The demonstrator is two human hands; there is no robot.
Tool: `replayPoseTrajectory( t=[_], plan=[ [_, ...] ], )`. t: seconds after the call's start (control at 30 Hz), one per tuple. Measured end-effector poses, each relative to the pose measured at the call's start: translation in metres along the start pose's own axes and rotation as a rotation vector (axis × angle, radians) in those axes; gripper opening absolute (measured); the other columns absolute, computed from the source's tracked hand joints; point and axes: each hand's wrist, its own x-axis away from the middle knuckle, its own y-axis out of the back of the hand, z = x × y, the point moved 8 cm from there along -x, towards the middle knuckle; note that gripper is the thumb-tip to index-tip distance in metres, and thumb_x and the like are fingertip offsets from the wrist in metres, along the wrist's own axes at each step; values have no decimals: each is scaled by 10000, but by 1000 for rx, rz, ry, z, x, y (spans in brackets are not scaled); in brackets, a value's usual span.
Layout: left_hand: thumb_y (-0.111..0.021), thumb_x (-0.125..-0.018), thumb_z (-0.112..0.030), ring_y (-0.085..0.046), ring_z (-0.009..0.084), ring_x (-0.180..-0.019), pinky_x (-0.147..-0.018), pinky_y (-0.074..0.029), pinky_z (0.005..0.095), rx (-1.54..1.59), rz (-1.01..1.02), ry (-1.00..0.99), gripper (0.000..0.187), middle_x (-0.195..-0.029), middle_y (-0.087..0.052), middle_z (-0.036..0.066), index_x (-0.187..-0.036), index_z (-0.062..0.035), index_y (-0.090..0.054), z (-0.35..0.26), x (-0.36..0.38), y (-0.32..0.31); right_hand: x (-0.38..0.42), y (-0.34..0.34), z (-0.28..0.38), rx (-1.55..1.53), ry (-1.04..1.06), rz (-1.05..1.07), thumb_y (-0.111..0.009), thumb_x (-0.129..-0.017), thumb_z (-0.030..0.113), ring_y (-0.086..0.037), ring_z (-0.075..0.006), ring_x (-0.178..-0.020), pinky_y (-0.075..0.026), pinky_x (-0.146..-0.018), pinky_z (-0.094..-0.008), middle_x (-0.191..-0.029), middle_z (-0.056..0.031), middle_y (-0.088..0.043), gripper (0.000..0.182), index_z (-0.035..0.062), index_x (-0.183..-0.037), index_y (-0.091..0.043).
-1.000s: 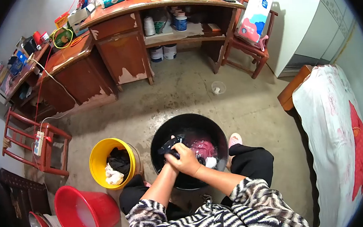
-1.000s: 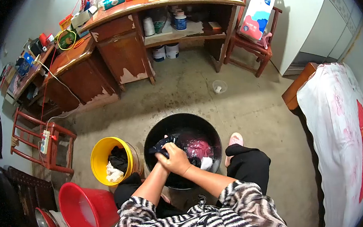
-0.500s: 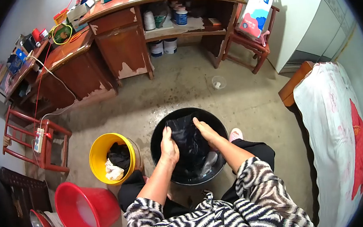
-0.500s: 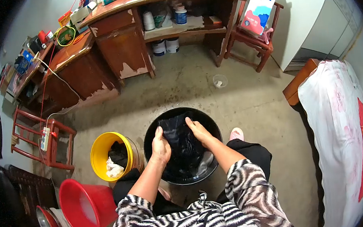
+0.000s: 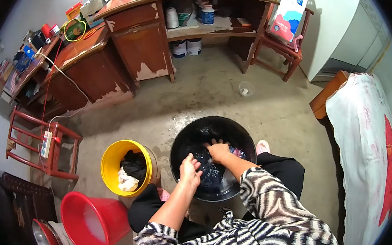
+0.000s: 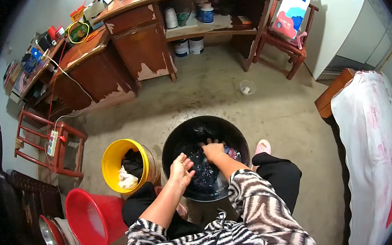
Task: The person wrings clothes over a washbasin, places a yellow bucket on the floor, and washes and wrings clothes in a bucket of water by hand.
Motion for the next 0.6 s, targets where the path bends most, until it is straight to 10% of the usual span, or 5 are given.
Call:
replayPoseTrajectory(
  t=[0.13, 0.3, 0.6],
  plan=[
    [-485, -844, -426, -360, 277, -1162, -897, -333, 534, -1, 31, 149, 694, -1335, -296, 146, -1363, -62, -202, 24, 10, -4, -13, 7, -18, -339, -60, 92, -749, -588, 313, -586, -272, -964, -458, -841, -348, -1006, -154, -614, 623, 76, -1131, -555],
    [-439, -846, -513, -351, 367, -1158, -795, -396, 581, -10, 78, 322, 763, -1312, -264, 181, -1385, -131, -58, 40, 16, -17, 24, 61, -32, -594, -45, -35, -755, -580, 353, -576, -269, -966, -389, -834, -391, -959, -139, -623, 554, 46, -1006, -574],
    [-185, -730, -790, -260, 372, -1256, -915, -258, 621, 26, 239, 348, 841, -1383, -289, 102, -1358, -234, -245, 42, 21, -34, 120, 142, 7, -874, 202, -415, -698, -589, 374, -548, -230, -616, -325, -662, -313, -592, -103, -539, 395, 71, -644, -450]
  ],
)
